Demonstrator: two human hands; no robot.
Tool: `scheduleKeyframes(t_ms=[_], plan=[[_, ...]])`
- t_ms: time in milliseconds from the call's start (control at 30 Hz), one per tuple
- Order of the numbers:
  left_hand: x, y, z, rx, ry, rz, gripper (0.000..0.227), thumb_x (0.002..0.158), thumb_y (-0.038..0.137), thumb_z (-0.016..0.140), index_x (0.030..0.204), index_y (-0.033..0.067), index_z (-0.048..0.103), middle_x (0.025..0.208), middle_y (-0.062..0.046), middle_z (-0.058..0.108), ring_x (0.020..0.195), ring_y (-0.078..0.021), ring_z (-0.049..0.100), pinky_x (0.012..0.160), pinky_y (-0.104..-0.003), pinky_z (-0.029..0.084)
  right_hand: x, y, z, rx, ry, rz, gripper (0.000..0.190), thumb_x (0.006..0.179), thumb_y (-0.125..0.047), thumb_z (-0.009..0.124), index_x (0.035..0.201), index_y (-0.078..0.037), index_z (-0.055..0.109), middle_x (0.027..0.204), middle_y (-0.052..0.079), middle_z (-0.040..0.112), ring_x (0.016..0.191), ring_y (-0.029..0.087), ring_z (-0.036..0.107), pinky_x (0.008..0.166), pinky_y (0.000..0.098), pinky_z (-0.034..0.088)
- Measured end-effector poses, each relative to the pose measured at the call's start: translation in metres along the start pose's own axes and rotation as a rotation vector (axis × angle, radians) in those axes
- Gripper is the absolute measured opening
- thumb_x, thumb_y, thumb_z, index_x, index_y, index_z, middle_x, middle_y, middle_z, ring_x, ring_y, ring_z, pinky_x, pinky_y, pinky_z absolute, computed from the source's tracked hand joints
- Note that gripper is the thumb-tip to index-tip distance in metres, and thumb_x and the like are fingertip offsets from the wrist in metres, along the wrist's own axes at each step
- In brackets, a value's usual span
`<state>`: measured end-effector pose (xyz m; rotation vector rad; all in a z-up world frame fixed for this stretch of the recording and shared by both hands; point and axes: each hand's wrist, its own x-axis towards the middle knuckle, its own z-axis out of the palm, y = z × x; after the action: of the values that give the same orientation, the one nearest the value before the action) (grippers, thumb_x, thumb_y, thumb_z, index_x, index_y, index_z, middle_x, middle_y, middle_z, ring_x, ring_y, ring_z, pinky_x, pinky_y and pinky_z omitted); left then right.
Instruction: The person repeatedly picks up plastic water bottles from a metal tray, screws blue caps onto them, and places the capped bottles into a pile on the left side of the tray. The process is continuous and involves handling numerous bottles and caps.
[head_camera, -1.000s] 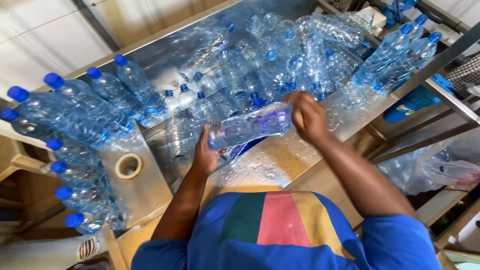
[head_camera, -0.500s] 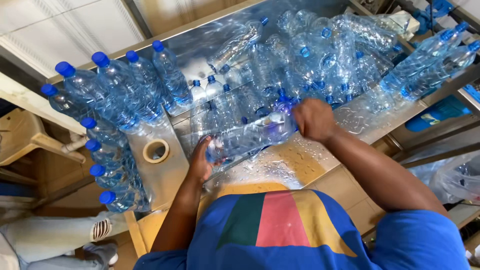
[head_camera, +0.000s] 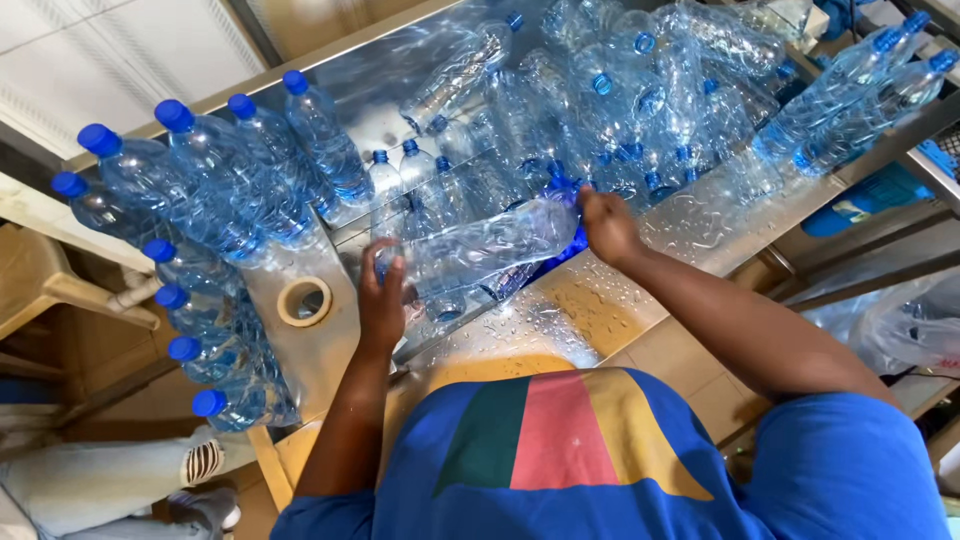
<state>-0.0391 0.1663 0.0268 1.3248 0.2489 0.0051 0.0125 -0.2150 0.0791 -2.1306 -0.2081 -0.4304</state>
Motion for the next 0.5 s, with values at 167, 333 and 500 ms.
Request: scheduleKeyframes(t_ms=[167, 333, 500], plan=[[-0.007, 0.019, -0.019, 0.535, -0.313, 1.013, 0.080, 0.088, 0.053, 0.088, 0.147, 0.0073, 0.058, 0.137, -0.025, 0.063, 0.135, -0.0511, 0.062, 0.115, -0.063, 0.049, 0.002, -0.006, -0.001, 0.122, -0.382, 0.809, 0.062, 0.116, -0.051, 0.046, 0.071, -0.012, 0.062, 0.050, 0.004, 0.051, 0.034, 0.018, 0.044, 0.035, 0.0329, 0.031], [-0.011, 0.013, -0.018, 0.656, -0.264, 0.960, 0.094, 0.078, 0.023, 0.102, 0.157, 0.0045, 0.054, 0.137, -0.025, 0.065, 0.129, -0.0499, 0.066, 0.111, -0.063, 0.052, 0.040, -0.127, -0.005, 0.196, -0.284, 0.366, 0.039, 0.109, -0.043, 0.055, 0.098, -0.012, 0.076, 0.057, 0.014, 0.065, 0.046, 0.024, 0.064, 0.046, 0.0350, 0.050], [-0.004, 0.002, 0.060, 0.249, -0.191, 0.577, 0.079, 0.081, 0.012, 0.103, 0.149, 0.0061, 0.062, 0.125, -0.017, 0.069, 0.105, -0.0323, 0.075, 0.095, -0.048, 0.065, 0.033, -0.185, 0.109, -0.252, -0.266, -0.734, 0.024, 0.107, -0.040, 0.061, 0.103, -0.021, 0.076, 0.068, 0.010, 0.066, 0.063, 0.037, 0.073, 0.052, 0.0516, 0.055]])
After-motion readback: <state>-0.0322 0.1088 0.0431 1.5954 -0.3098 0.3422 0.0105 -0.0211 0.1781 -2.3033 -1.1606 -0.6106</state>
